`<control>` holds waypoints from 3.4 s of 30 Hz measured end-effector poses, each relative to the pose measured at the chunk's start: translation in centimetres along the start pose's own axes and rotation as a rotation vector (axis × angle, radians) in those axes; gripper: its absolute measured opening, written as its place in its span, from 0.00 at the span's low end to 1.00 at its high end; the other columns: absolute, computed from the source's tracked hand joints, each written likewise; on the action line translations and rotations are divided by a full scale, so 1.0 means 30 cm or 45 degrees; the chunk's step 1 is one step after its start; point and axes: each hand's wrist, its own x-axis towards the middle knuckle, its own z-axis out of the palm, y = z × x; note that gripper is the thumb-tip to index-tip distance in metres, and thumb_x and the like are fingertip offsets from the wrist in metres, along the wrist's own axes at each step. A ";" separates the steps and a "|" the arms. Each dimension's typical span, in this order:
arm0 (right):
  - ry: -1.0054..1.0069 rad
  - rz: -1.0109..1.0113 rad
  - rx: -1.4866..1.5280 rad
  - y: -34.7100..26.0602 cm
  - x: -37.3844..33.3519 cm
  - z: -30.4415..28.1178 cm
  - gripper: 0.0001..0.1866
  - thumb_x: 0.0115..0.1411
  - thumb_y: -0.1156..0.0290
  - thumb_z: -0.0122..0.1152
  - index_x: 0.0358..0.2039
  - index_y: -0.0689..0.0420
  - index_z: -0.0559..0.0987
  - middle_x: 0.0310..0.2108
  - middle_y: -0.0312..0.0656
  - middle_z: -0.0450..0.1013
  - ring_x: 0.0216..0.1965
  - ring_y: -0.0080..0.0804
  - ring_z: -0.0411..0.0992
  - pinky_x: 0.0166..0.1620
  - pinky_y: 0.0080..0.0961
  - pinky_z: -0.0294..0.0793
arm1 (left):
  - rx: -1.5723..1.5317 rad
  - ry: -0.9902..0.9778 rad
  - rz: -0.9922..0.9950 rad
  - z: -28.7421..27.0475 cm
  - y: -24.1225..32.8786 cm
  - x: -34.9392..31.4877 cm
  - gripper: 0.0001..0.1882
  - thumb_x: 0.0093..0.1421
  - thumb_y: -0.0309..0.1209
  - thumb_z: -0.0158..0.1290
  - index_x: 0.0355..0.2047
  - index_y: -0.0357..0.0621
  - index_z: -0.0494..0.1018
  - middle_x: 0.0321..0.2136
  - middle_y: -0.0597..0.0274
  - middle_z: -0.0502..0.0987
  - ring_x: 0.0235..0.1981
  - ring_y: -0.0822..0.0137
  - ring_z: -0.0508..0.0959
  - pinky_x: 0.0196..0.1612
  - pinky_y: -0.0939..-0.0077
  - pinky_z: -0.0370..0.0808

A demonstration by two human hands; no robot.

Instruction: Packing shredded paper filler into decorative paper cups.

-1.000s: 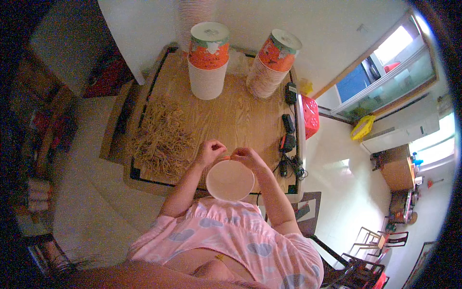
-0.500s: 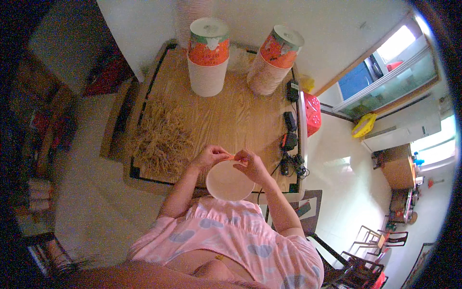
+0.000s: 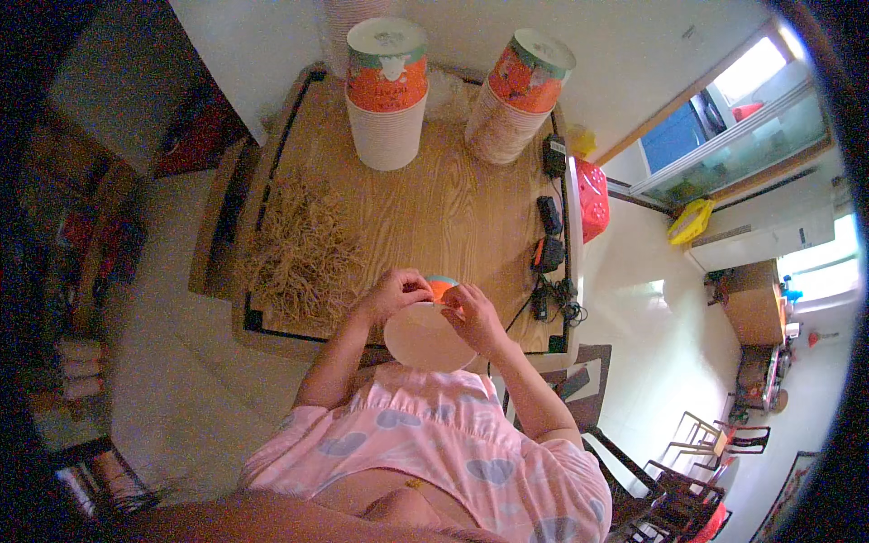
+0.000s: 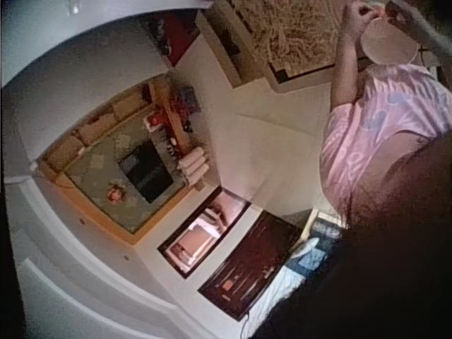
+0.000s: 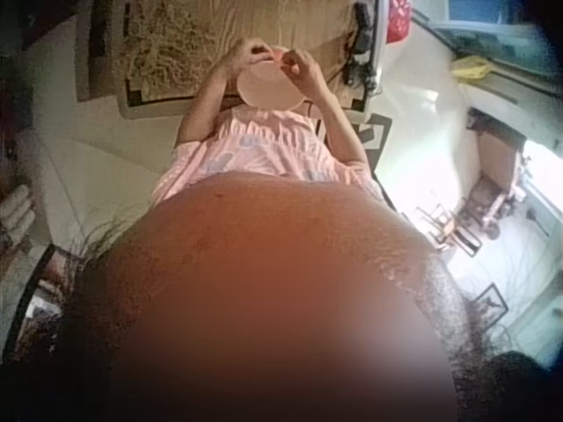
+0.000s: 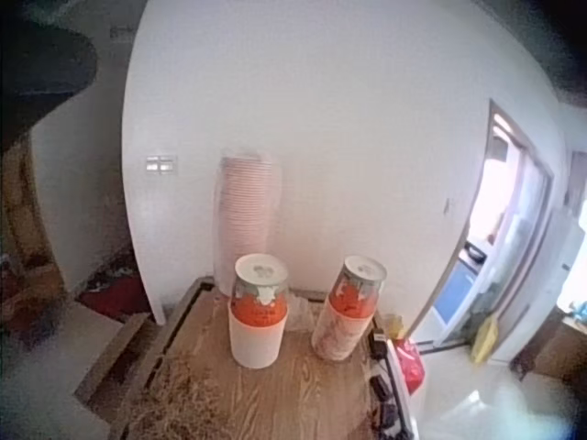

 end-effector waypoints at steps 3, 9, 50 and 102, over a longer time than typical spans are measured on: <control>-0.038 0.033 -0.022 0.002 -0.006 -0.001 0.11 0.46 0.75 0.58 0.31 0.59 0.69 0.28 0.44 0.67 0.33 0.44 0.67 0.36 0.34 0.68 | 0.202 0.046 0.182 0.012 0.008 -0.003 0.05 0.48 0.26 0.57 0.24 0.38 0.74 0.21 0.64 0.73 0.22 0.76 0.71 0.26 0.81 0.68; -0.038 -0.017 -0.128 -0.017 -0.009 0.009 0.12 0.47 0.74 0.58 0.33 0.58 0.70 0.31 0.46 0.66 0.35 0.47 0.66 0.37 0.36 0.68 | 0.072 0.005 0.123 0.022 -0.019 -0.005 0.05 0.48 0.26 0.56 0.25 0.37 0.74 0.21 0.66 0.72 0.21 0.78 0.69 0.26 0.82 0.68; -0.060 -0.065 -0.104 -0.007 -0.003 -0.007 0.09 0.47 0.72 0.57 0.31 0.57 0.71 0.31 0.46 0.67 0.34 0.47 0.67 0.38 0.37 0.68 | 0.127 -0.300 0.123 -0.038 0.087 0.030 0.05 0.47 0.26 0.56 0.26 0.39 0.75 0.25 0.62 0.73 0.29 0.71 0.73 0.33 0.79 0.69; 0.234 0.698 0.816 0.206 -0.099 0.036 0.08 0.59 0.73 0.45 0.39 0.58 0.67 0.18 0.32 0.64 0.19 0.18 0.64 0.23 0.14 0.66 | 0.839 0.734 -0.028 -0.040 -0.211 -0.100 0.16 0.48 0.22 0.44 0.40 0.40 0.67 0.35 0.47 0.72 0.36 0.49 0.72 0.38 0.60 0.70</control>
